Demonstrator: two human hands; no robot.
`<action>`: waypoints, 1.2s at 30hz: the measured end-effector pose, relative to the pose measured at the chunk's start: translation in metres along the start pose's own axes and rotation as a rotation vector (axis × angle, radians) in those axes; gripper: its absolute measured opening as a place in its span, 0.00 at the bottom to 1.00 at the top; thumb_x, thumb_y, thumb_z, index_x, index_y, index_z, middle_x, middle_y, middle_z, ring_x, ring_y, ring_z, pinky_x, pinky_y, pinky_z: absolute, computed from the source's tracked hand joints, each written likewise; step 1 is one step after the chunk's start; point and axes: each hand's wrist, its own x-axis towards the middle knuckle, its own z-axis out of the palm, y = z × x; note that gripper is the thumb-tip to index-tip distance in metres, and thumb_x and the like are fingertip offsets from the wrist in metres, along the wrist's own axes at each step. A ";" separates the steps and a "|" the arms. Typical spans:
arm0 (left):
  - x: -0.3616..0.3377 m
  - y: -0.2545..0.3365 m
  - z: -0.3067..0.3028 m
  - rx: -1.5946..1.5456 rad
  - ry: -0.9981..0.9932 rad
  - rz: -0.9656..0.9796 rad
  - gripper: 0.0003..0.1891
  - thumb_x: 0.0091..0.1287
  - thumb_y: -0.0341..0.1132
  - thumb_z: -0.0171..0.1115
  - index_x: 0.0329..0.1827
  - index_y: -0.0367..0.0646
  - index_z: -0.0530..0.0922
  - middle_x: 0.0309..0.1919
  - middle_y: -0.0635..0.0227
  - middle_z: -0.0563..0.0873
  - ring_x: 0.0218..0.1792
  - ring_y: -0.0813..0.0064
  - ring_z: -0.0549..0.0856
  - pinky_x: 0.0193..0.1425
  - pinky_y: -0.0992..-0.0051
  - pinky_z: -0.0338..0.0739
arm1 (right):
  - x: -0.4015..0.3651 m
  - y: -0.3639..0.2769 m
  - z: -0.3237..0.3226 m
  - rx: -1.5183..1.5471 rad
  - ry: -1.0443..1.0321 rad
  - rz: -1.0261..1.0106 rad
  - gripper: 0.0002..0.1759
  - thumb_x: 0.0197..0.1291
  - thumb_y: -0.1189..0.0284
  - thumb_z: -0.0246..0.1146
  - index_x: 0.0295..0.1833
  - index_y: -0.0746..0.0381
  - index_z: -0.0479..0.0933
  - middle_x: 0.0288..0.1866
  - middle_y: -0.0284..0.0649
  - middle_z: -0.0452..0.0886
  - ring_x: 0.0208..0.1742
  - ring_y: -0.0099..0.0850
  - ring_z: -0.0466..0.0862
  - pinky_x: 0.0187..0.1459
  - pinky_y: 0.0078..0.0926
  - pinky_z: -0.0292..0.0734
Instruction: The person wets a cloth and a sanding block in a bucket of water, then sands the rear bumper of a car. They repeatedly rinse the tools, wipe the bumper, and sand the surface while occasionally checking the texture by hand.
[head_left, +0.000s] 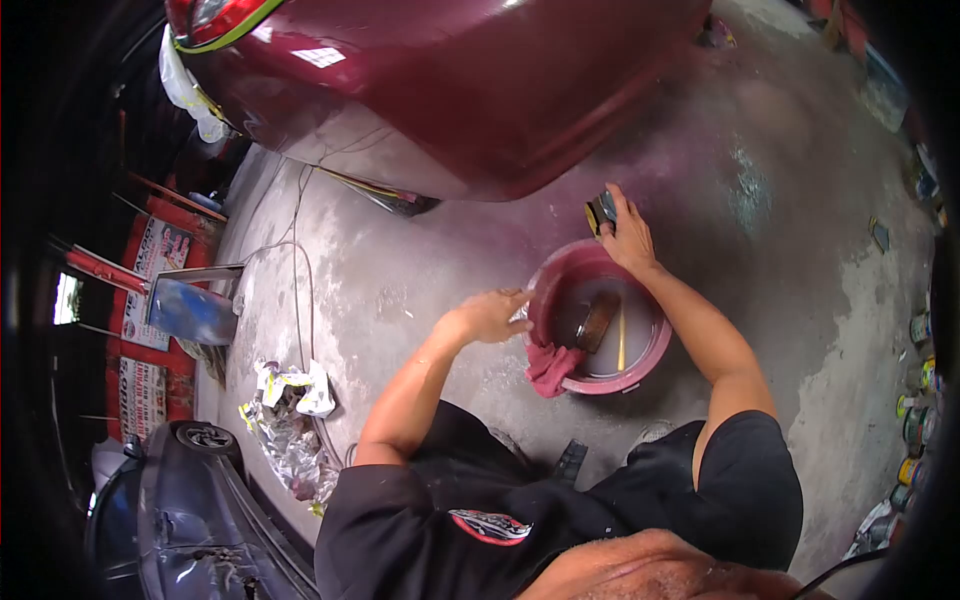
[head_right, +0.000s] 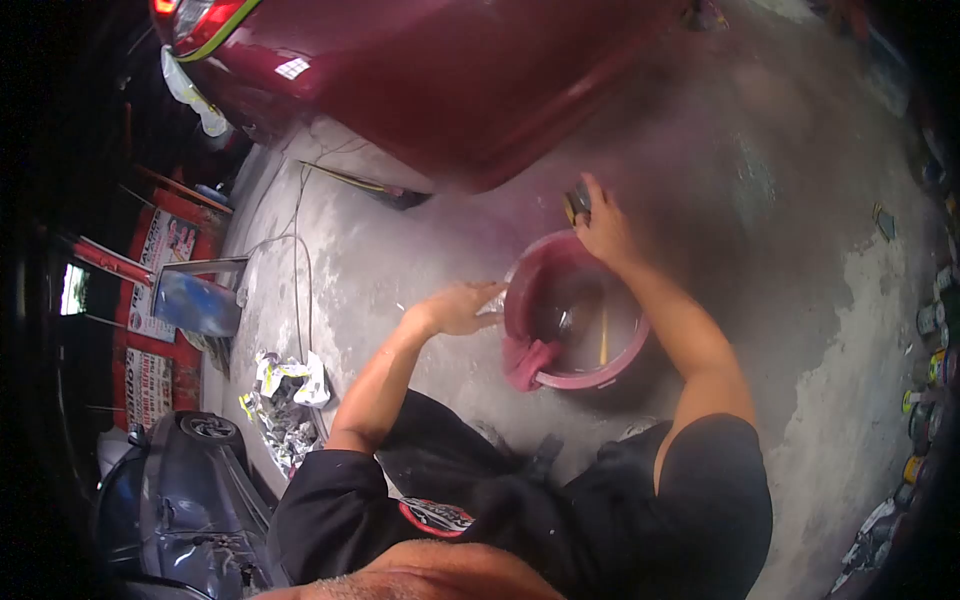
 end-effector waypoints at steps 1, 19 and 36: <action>-0.001 0.000 -0.002 0.002 0.016 0.002 0.35 0.74 0.51 0.57 0.79 0.41 0.63 0.72 0.46 0.72 0.71 0.47 0.73 0.75 0.58 0.67 | 0.002 0.000 0.001 -0.006 0.006 -0.014 0.38 0.60 0.74 0.60 0.77 0.47 0.58 0.64 0.61 0.74 0.59 0.62 0.79 0.61 0.53 0.76; -0.012 -0.007 -0.008 -0.128 0.011 0.078 0.37 0.74 0.53 0.56 0.79 0.39 0.62 0.73 0.47 0.71 0.72 0.48 0.72 0.76 0.58 0.66 | 0.038 -0.008 -0.028 -0.489 -0.550 0.122 0.47 0.46 0.39 0.71 0.58 0.70 0.77 0.54 0.57 0.85 0.59 0.52 0.84 0.61 0.46 0.77; 0.039 -0.010 0.002 -1.083 0.674 -0.031 0.22 0.82 0.46 0.49 0.66 0.38 0.76 0.49 0.60 0.88 0.48 0.75 0.85 0.56 0.71 0.81 | 0.020 -0.104 -0.018 0.961 -1.019 0.347 0.22 0.72 0.64 0.51 0.67 0.60 0.64 0.45 0.50 0.85 0.34 0.35 0.86 0.30 0.27 0.81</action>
